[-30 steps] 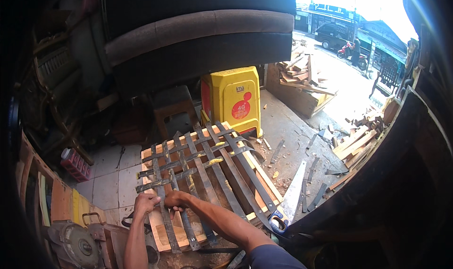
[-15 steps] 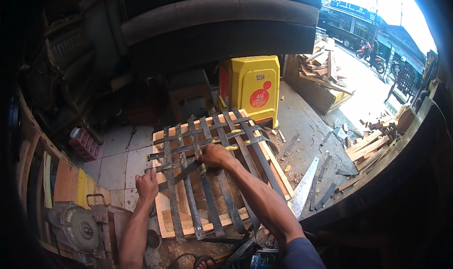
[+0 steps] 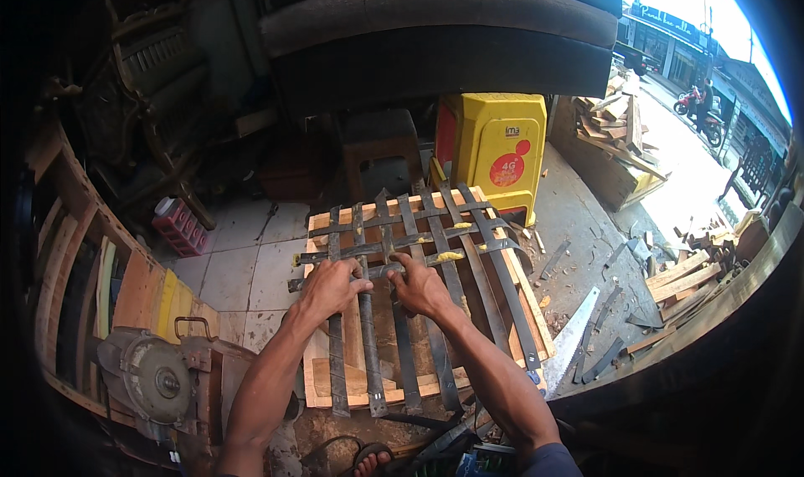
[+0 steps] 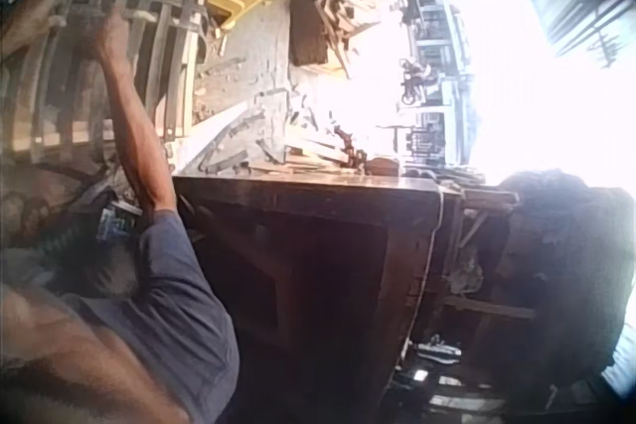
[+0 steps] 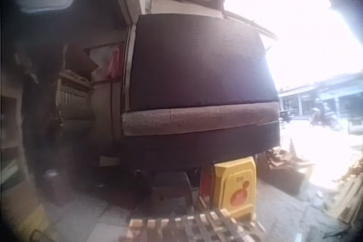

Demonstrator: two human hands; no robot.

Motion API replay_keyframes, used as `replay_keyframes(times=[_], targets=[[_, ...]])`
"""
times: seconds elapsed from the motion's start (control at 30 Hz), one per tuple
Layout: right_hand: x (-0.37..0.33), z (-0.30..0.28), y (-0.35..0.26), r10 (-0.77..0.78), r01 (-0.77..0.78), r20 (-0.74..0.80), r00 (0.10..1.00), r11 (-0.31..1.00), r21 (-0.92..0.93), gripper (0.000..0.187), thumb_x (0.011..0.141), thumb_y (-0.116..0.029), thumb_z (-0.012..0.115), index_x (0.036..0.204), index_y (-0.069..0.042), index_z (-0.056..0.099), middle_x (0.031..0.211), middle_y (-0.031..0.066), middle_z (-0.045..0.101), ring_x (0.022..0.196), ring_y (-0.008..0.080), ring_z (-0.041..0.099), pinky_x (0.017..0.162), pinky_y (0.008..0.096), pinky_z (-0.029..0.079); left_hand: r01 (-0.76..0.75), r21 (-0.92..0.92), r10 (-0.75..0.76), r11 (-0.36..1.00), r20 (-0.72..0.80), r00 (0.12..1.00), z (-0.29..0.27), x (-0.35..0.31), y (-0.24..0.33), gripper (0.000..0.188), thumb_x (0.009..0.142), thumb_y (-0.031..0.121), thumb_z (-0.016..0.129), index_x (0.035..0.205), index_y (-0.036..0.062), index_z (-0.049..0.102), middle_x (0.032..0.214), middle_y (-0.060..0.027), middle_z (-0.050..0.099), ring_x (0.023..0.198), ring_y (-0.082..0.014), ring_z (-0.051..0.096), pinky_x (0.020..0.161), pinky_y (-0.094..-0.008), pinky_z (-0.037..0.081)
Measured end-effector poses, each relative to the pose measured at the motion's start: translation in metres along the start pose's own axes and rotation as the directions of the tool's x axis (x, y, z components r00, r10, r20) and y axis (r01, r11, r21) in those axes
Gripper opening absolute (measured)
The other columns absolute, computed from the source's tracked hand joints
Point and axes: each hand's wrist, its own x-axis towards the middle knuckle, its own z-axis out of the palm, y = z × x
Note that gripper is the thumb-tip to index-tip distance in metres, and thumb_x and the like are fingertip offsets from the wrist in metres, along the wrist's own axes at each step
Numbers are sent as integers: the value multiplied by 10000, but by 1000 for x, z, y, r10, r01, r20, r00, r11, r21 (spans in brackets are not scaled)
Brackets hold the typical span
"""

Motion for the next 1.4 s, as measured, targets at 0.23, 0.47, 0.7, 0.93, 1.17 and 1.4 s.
replay_keyframes(times=[0.23, 0.47, 0.7, 0.93, 1.17, 1.4], targets=[[24, 13, 52, 112, -5, 229, 967, 908, -420, 335, 880, -193, 606, 1157, -24, 685, 1021, 302, 696, 904, 380, 721, 774, 449, 588, -97, 48, 98, 994, -16, 995, 67, 17, -11, 318, 894, 338, 718, 1000, 39, 745, 788, -236, 699, 835, -403, 707, 763, -477, 540], [54, 14, 51, 367, -148, 689, 625, 922, -358, 296, 934, -78, 525, 1179, 45, 637, 1039, 178, 730, 713, 201, 753, 564, 321, 595, 177, -213, -189, 961, -39, 981, 112, 35, -25, 319, 941, 390, 647, 960, 89, 752, 871, -156, 740, 879, -362, 713, 789, -469, 527], [44, 8, 59, 234, -17, 734, 638, 957, -290, 230, 926, -115, 564, 1031, 66, 657, 917, 159, 751, 714, 176, 721, 612, 302, 570, 202, -188, -270, 961, -490, 829, 143, 33, 2, 350, 981, 328, 552, 884, 22, 692, 817, -207, 713, 826, -427, 681, 813, -518, 464], [23, -2, 35, 325, -192, 662, 676, 944, -267, 289, 850, -92, 606, 1091, 62, 650, 798, 108, 736, 573, 140, 646, 535, 290, 510, 181, -215, -278, 960, -615, 738, 143, 26, 22, 203, 984, 231, 523, 939, 42, 582, 805, -185, 678, 791, -370, 648, 842, -453, 355], [13, -72, 41, -28, 168, 350, 936, 911, -377, 378, 833, -319, 690, 1102, -55, 723, 1030, 156, 739, 956, 283, 701, 840, 404, 534, -151, -200, -53, 968, -751, 658, 152, 15, 19, 196, 968, 193, 550, 1090, 39, 549, 954, -125, 587, 976, -313, 539, 927, -495, 282], [-25, -142, 6, -111, 164, 171, 979, 926, -340, 276, 944, -255, 675, 1171, -101, 712, 1096, 144, 731, 1047, 296, 691, 920, 414, 522, -469, -206, 203, 859, -703, 682, 117, 23, 52, 387, 1046, 353, 491, 1248, 28, 542, 1172, -190, 612, 1151, -350, 564, 984, -511, 363]])
